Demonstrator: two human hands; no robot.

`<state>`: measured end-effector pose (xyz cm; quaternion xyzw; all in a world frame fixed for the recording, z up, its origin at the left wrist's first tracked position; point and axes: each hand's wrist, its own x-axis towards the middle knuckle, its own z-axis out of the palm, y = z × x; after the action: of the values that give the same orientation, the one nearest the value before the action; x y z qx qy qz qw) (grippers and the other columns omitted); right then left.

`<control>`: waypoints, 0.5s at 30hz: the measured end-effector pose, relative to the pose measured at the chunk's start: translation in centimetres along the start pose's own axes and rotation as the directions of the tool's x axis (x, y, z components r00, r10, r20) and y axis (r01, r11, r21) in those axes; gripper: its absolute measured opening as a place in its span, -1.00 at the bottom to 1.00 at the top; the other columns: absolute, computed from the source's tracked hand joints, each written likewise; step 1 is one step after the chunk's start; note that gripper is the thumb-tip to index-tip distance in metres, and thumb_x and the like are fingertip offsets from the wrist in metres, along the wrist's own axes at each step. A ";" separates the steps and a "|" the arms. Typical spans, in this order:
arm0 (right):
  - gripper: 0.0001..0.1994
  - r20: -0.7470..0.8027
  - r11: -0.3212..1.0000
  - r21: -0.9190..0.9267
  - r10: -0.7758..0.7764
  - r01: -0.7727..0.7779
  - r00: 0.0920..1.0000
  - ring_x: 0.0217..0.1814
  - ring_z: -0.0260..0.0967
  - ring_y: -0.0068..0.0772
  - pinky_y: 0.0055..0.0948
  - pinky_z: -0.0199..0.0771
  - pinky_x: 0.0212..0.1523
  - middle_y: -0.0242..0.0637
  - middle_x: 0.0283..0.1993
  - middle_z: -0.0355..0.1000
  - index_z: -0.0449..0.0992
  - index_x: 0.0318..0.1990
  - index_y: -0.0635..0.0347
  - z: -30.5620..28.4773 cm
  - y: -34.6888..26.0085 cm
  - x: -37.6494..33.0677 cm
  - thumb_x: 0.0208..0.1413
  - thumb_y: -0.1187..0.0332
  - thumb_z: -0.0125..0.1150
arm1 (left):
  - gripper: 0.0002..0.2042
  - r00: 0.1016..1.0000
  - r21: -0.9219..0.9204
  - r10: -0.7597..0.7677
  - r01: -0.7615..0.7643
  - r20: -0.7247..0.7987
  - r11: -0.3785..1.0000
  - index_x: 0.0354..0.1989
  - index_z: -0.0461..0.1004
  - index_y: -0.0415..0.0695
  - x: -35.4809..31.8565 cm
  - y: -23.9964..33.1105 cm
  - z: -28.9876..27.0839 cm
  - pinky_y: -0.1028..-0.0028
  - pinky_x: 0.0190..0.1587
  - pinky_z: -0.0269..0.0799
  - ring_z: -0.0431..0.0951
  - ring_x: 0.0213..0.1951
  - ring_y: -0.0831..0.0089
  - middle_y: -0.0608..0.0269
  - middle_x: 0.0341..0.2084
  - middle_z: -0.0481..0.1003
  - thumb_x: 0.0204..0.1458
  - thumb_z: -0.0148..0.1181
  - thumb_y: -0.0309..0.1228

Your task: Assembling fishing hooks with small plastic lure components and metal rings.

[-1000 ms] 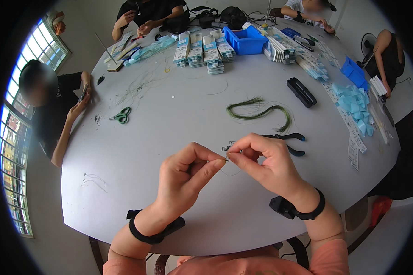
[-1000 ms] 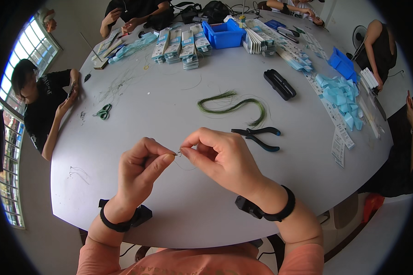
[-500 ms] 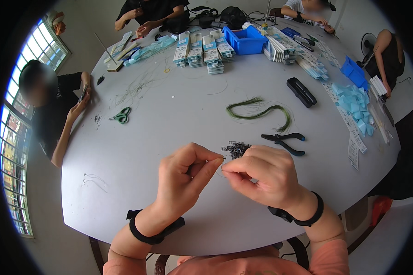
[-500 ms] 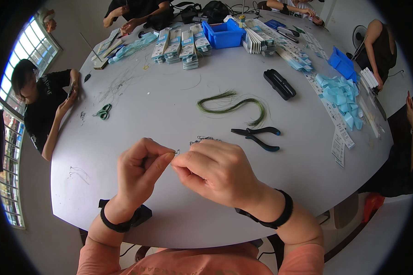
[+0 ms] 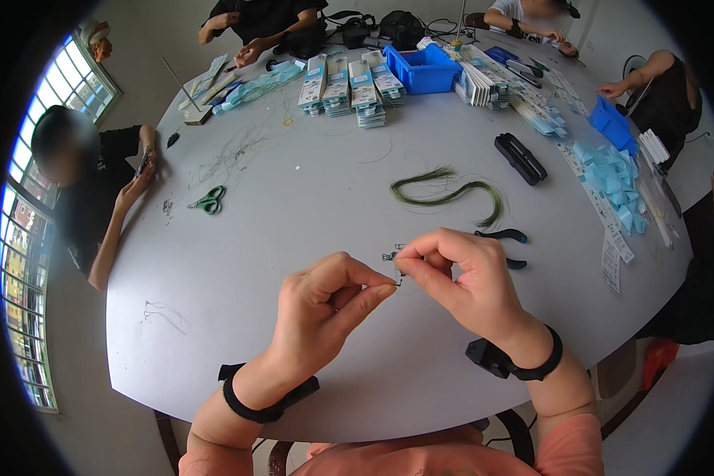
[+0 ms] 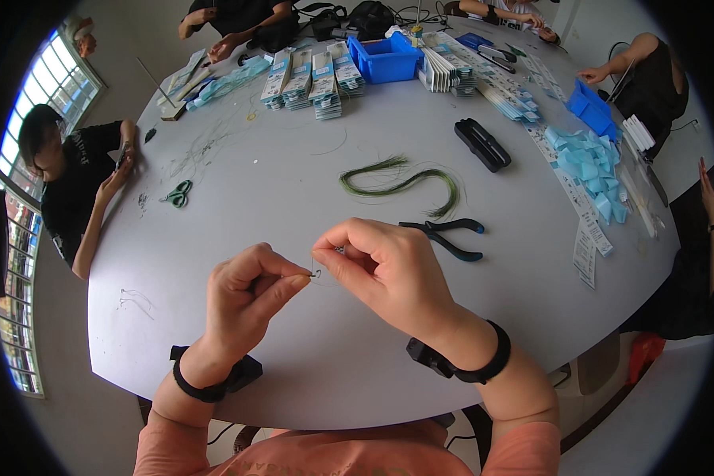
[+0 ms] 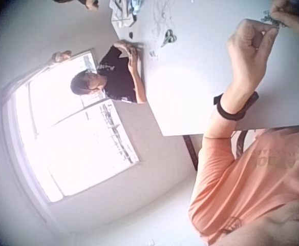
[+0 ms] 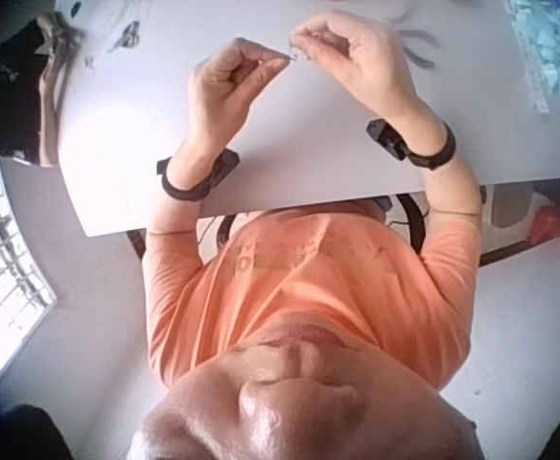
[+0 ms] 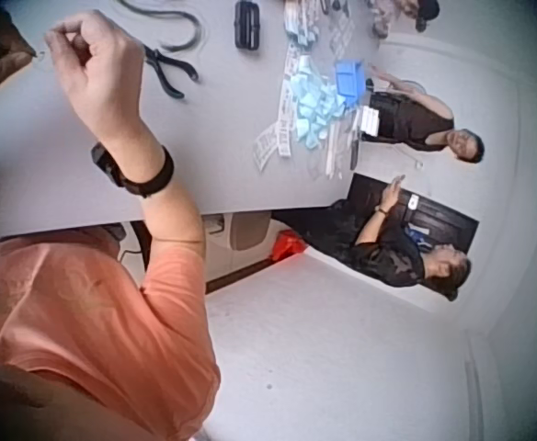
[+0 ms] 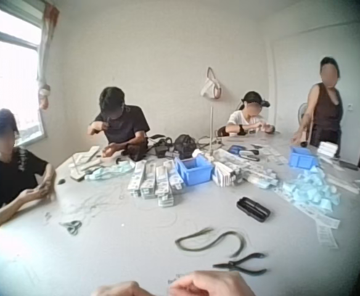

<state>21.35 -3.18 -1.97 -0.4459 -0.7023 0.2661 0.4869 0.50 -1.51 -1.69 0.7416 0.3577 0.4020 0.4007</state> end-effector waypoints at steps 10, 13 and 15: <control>-0.94 0.125 0.982 0.138 0.109 -0.126 0.986 -0.61 0.24 -0.76 -0.62 0.19 -0.56 -0.49 -0.63 0.40 0.57 -0.30 0.23 0.6 0.1 -0.3 0.19 0.47 0.32 | -0.92 0.995 -0.044 0.029 -0.033 -0.100 0.998 -0.35 0.56 -0.21 -0.1 -0.1 0.1 0.65 -0.55 0.17 0.27 -0.60 0.77 0.43 -0.58 0.51 0.14 0.36 -0.56; -0.93 0.109 0.989 0.133 0.052 -0.066 0.993 -0.60 0.31 -0.70 -0.57 0.24 -0.57 -0.45 -0.58 0.44 0.55 -0.34 0.21 0.9 -0.2 -0.5 0.13 0.49 0.35 | -0.93 0.993 -0.033 0.031 -0.035 -0.114 0.999 -0.35 0.56 -0.21 -0.1 -0.1 0.1 0.64 -0.55 0.16 0.25 -0.60 0.77 0.45 -0.61 0.47 0.14 0.36 -0.57; -0.90 0.066 0.997 0.075 -0.036 0.031 0.997 -0.60 0.35 -0.60 -0.51 0.28 -0.57 -0.41 -0.55 0.44 0.53 -0.38 0.19 1.3 -0.5 -0.6 0.06 0.52 0.37 | -0.93 0.993 -0.037 0.021 -0.026 -0.120 0.999 -0.35 0.57 -0.21 -0.1 -0.1 0.1 0.64 -0.55 0.15 0.24 -0.60 0.77 0.46 -0.62 0.45 0.13 0.36 -0.57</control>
<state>20.06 -3.89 -2.32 -0.4066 -0.7155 0.2986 0.4833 0.52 -1.57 -1.89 0.7125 0.3645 0.4573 0.3878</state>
